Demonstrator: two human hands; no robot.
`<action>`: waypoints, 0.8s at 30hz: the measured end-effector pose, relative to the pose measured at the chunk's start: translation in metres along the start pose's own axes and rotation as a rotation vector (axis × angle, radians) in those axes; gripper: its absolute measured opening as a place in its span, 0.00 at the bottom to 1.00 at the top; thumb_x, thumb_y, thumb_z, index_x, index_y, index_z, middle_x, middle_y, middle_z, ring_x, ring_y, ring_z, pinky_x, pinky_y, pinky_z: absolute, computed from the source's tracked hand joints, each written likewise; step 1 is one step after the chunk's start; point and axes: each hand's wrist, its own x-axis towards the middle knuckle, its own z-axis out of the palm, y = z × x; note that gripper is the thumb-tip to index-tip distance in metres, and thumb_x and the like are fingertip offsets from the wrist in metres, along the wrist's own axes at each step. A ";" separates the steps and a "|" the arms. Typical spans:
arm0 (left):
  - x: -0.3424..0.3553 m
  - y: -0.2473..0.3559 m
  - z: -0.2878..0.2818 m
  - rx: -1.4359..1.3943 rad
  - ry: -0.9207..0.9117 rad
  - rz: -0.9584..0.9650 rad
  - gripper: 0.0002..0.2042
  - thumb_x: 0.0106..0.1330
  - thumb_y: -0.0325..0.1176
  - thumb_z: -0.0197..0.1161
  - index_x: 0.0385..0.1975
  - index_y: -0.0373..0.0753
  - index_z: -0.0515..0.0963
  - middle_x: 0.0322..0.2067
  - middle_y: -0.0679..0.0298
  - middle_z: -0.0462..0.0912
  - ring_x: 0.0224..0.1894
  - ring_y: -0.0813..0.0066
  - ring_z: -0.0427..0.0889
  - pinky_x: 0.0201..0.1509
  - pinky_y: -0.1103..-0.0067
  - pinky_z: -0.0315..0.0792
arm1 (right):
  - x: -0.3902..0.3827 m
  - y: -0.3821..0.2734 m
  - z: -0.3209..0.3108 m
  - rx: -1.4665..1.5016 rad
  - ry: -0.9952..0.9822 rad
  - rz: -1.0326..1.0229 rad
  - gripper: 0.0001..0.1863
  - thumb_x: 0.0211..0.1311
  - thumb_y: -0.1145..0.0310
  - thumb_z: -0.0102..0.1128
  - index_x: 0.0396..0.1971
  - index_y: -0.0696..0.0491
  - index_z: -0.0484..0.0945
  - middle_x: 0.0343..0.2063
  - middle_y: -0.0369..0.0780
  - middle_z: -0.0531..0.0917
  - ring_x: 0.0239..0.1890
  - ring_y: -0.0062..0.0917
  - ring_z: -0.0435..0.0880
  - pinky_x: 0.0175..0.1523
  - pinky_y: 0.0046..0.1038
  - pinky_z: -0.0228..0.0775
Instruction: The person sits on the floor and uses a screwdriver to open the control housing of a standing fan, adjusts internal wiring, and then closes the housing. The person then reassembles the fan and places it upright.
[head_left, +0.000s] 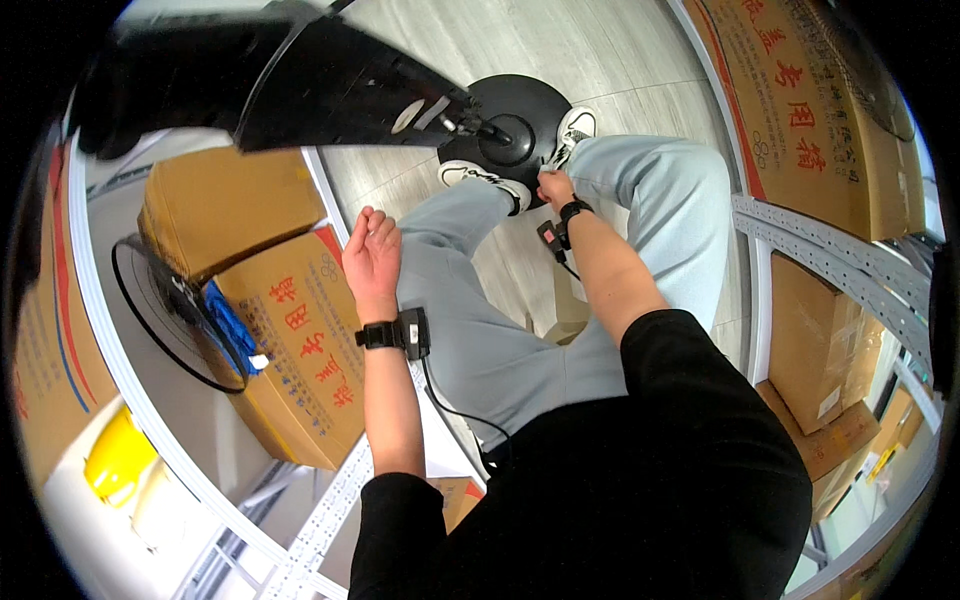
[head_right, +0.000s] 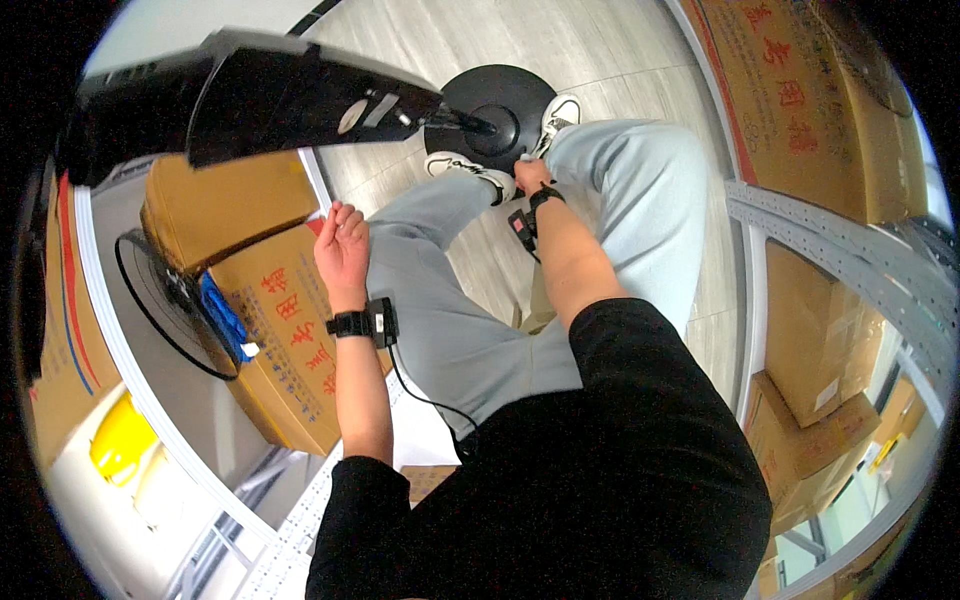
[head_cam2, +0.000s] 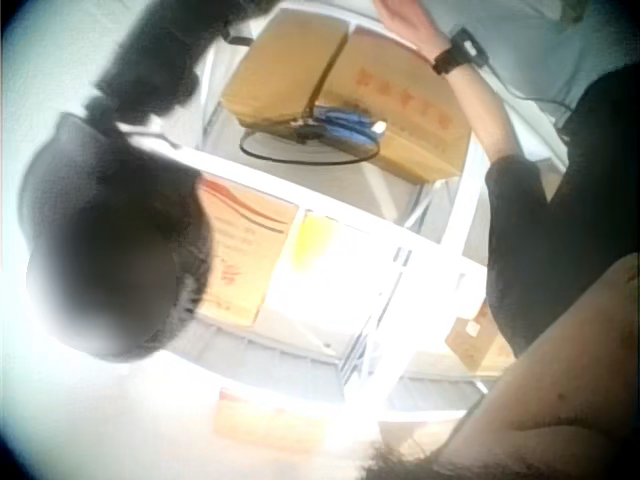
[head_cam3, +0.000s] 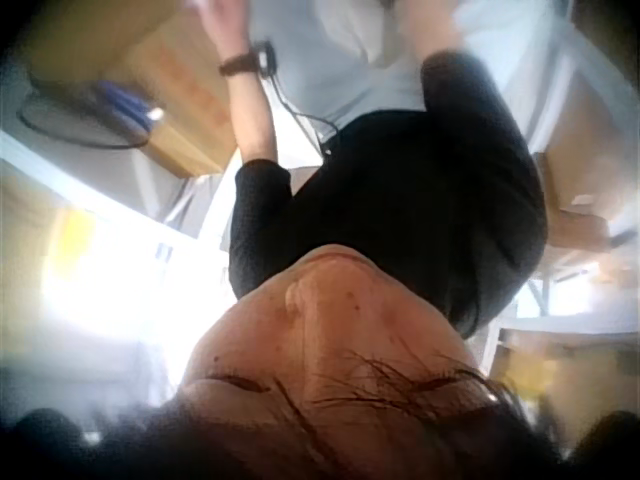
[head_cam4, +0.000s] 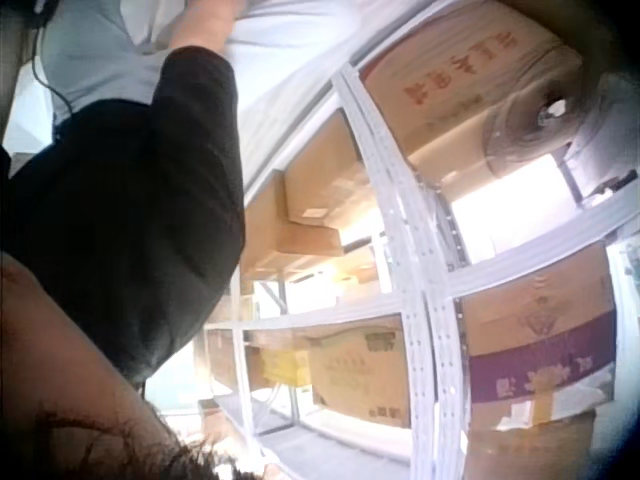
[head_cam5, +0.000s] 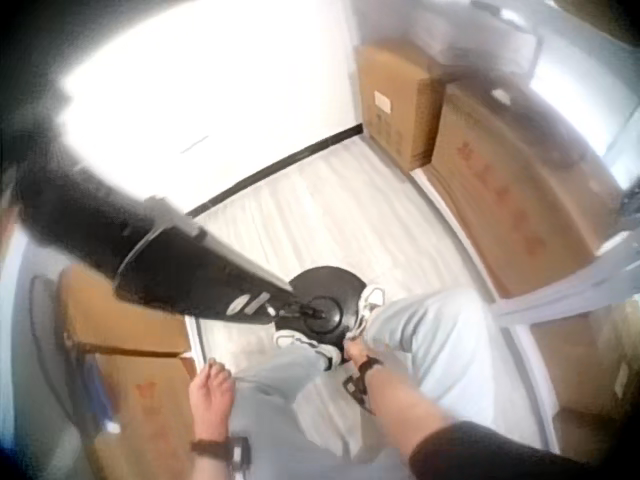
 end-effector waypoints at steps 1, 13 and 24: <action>0.001 -0.001 -0.001 0.007 0.014 -0.003 0.08 0.78 0.28 0.43 0.44 0.31 0.69 0.30 0.64 0.66 0.28 0.77 0.63 0.32 0.80 0.60 | 0.002 0.009 0.007 0.006 -0.002 0.025 0.14 0.57 0.66 0.57 0.32 0.65 0.79 0.20 0.48 0.82 0.19 0.35 0.82 0.26 0.34 0.71; 0.053 -0.024 0.030 0.061 -0.015 -0.179 0.09 0.78 0.30 0.45 0.44 0.32 0.71 0.30 0.64 0.68 0.28 0.77 0.64 0.32 0.79 0.61 | 0.089 0.025 -0.005 -0.138 0.174 0.094 0.25 0.61 0.60 0.56 0.48 0.68 0.74 0.41 0.57 0.85 0.44 0.50 0.85 0.54 0.46 0.74; 0.027 -0.020 0.020 0.156 0.017 -0.110 0.09 0.78 0.30 0.46 0.44 0.30 0.71 0.30 0.64 0.69 0.28 0.78 0.64 0.32 0.80 0.62 | 0.019 0.022 0.016 -0.108 0.059 0.014 0.23 0.61 0.57 0.54 0.37 0.67 0.80 0.23 0.49 0.86 0.32 0.38 0.88 0.46 0.36 0.78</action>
